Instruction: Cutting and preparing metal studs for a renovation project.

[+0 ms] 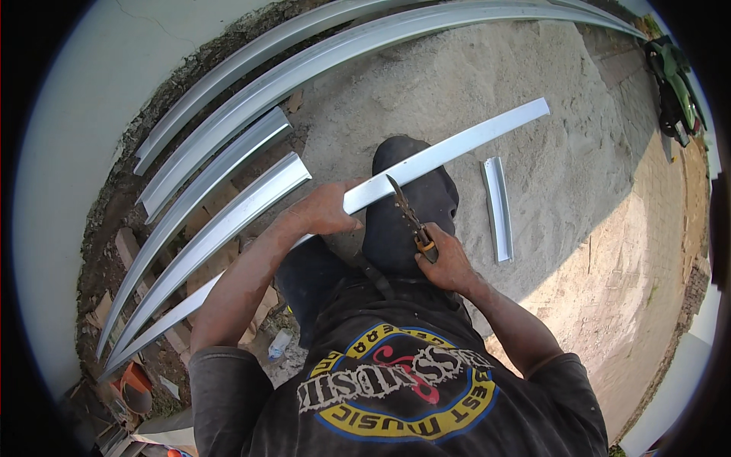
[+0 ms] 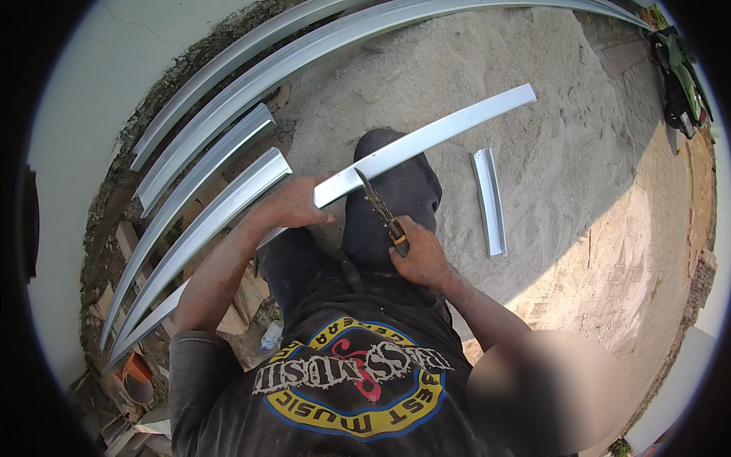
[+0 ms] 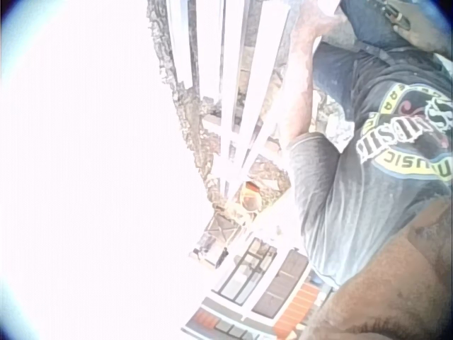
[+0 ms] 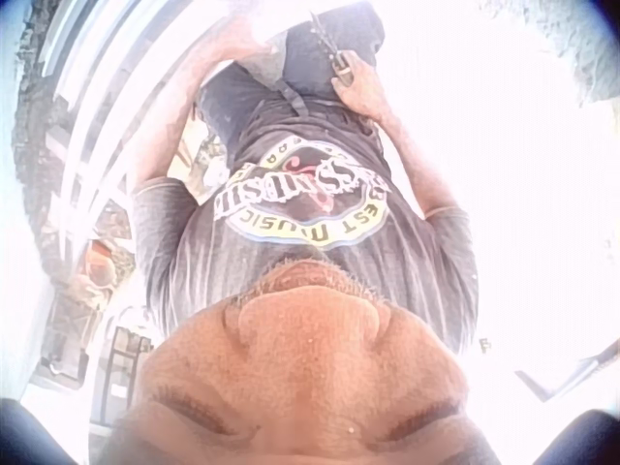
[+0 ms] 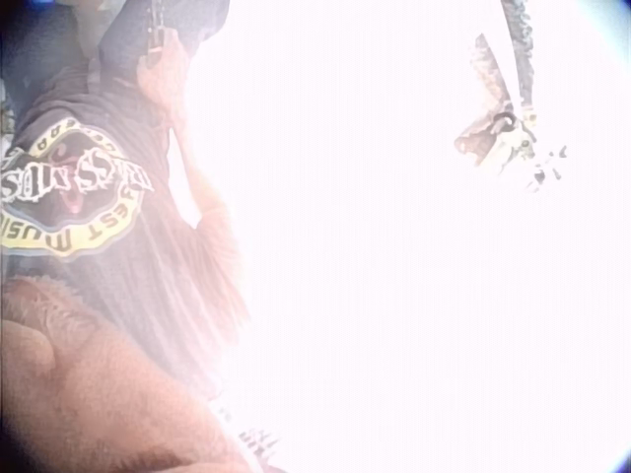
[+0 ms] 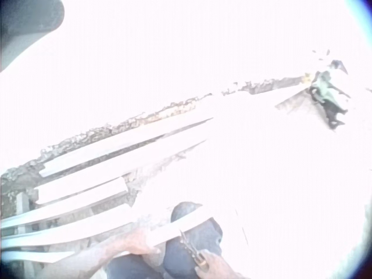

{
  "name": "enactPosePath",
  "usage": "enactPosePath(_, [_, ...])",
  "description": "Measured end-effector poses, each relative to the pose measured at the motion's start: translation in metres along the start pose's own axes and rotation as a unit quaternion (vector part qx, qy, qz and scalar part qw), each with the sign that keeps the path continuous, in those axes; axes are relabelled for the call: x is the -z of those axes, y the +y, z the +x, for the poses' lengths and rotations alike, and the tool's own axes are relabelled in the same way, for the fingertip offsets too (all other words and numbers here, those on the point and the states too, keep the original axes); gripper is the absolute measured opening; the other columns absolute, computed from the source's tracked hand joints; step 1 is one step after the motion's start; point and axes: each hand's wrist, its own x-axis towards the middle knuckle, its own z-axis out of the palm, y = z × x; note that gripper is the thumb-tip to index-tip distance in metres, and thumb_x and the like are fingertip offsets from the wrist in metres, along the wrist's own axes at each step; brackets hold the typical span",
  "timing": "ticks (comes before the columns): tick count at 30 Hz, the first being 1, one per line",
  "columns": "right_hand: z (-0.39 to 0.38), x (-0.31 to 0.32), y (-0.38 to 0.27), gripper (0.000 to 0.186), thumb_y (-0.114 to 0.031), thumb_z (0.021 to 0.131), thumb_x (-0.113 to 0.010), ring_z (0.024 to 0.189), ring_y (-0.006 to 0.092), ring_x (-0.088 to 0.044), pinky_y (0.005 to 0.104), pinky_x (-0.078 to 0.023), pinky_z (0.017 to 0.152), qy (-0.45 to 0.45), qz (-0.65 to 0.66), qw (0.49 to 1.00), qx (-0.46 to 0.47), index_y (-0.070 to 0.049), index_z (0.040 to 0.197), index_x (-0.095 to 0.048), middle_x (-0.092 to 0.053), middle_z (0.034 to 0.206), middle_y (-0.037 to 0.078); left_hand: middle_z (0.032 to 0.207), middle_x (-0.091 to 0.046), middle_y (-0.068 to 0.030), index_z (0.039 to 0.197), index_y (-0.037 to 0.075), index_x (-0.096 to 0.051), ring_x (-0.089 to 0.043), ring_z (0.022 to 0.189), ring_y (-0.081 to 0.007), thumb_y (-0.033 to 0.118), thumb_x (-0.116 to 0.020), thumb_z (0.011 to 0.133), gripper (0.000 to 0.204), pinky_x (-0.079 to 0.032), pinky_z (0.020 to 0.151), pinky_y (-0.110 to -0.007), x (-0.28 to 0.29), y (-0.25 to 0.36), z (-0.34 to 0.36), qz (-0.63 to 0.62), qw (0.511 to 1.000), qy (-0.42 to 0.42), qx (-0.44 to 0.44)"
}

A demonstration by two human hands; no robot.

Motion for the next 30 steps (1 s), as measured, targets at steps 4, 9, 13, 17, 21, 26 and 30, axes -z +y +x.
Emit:
enactPosePath(4, [0.002,-0.003,0.003,0.038,-0.010,0.082,-0.069,0.100,0.0454,-0.065,0.0523,-0.050,0.088,-0.012,-0.026,0.999,-0.021,-0.003,0.116,-0.055,-0.067,0.100,0.022,0.115,-0.071,-0.0244,0.149,0.009,-0.051,-0.070,0.106,-0.0337,0.025,-0.084,0.071,0.086,-0.052,0.095,-0.041,0.001,0.005,-0.003,0.016,1.000,0.000,0.005])
enactPosePath(9, [0.005,-0.002,0.002,0.033,-0.012,0.082,-0.070,0.098,0.0460,-0.066,0.0521,-0.051,0.086,0.007,-0.044,0.999,-0.002,-0.002,0.111,-0.057,-0.068,0.096,0.022,0.116,-0.071,-0.0245,0.150,0.011,-0.050,-0.070,0.107,-0.0348,0.022,-0.083,0.072,0.086,-0.053,0.096,-0.041,-0.006,-0.007,0.000,0.029,0.999,0.032,-0.003])
enactPosePath(13, [-0.002,0.004,-0.007,0.028,-0.012,0.083,-0.072,0.094,0.0465,-0.066,0.0499,-0.051,0.081,0.020,-0.067,0.998,-0.007,-0.002,0.105,-0.059,-0.067,0.093,0.023,0.119,-0.070,-0.0249,0.149,0.009,-0.050,-0.069,0.111,-0.0345,0.020,-0.083,0.073,0.084,-0.052,0.098,-0.041,-0.005,-0.005,0.004,0.027,1.000,0.013,-0.005])
enactPosePath(17, [-0.009,0.026,-0.035,0.036,-0.019,0.085,-0.074,0.095,0.0427,-0.068,0.0481,-0.051,0.085,-0.059,-0.045,0.993,-0.097,-0.001,0.113,-0.061,-0.069,0.097,0.024,0.123,-0.069,-0.0243,0.148,0.006,-0.051,-0.067,0.115,-0.0339,0.020,-0.083,0.072,0.083,-0.051,0.100,-0.041,-0.010,-0.009,0.004,0.019,1.000,-0.017,-0.003])
enactPosePath(21, [-0.003,0.040,-0.045,0.036,-0.021,0.087,-0.073,0.095,0.0385,-0.067,0.0457,-0.050,0.090,-0.125,-0.001,0.982,-0.139,0.000,0.113,-0.061,-0.068,0.100,0.022,0.125,-0.069,-0.0244,0.147,0.005,-0.051,-0.067,0.116,-0.0332,0.020,-0.081,0.072,0.082,-0.051,0.101,-0.041,-0.008,-0.005,0.001,0.021,1.000,-0.018,0.008])
enactPosePath(26, [-0.006,0.013,-0.008,0.033,-0.022,0.088,-0.073,0.099,0.0368,-0.066,0.0456,-0.049,0.090,-0.057,-0.014,0.995,-0.081,0.000,0.111,-0.061,-0.066,0.102,0.020,0.121,-0.070,-0.0244,0.147,0.005,-0.052,-0.068,0.111,-0.0329,0.020,-0.079,0.072,0.081,-0.052,0.100,-0.041,-0.004,0.006,-0.004,0.026,1.000,-0.004,-0.005])
enactPosePath(30, [-0.010,0.016,-0.012,0.032,-0.022,0.088,-0.073,0.099,0.0361,-0.065,0.0451,-0.049,0.088,-0.059,-0.002,0.996,-0.069,0.000,0.109,-0.061,-0.066,0.104,0.019,0.116,-0.071,-0.0237,0.145,0.004,-0.053,-0.069,0.107,-0.0330,0.020,-0.078,0.072,0.079,-0.053,0.097,-0.040,-0.005,0.002,-0.003,0.023,1.000,-0.011,-0.004])
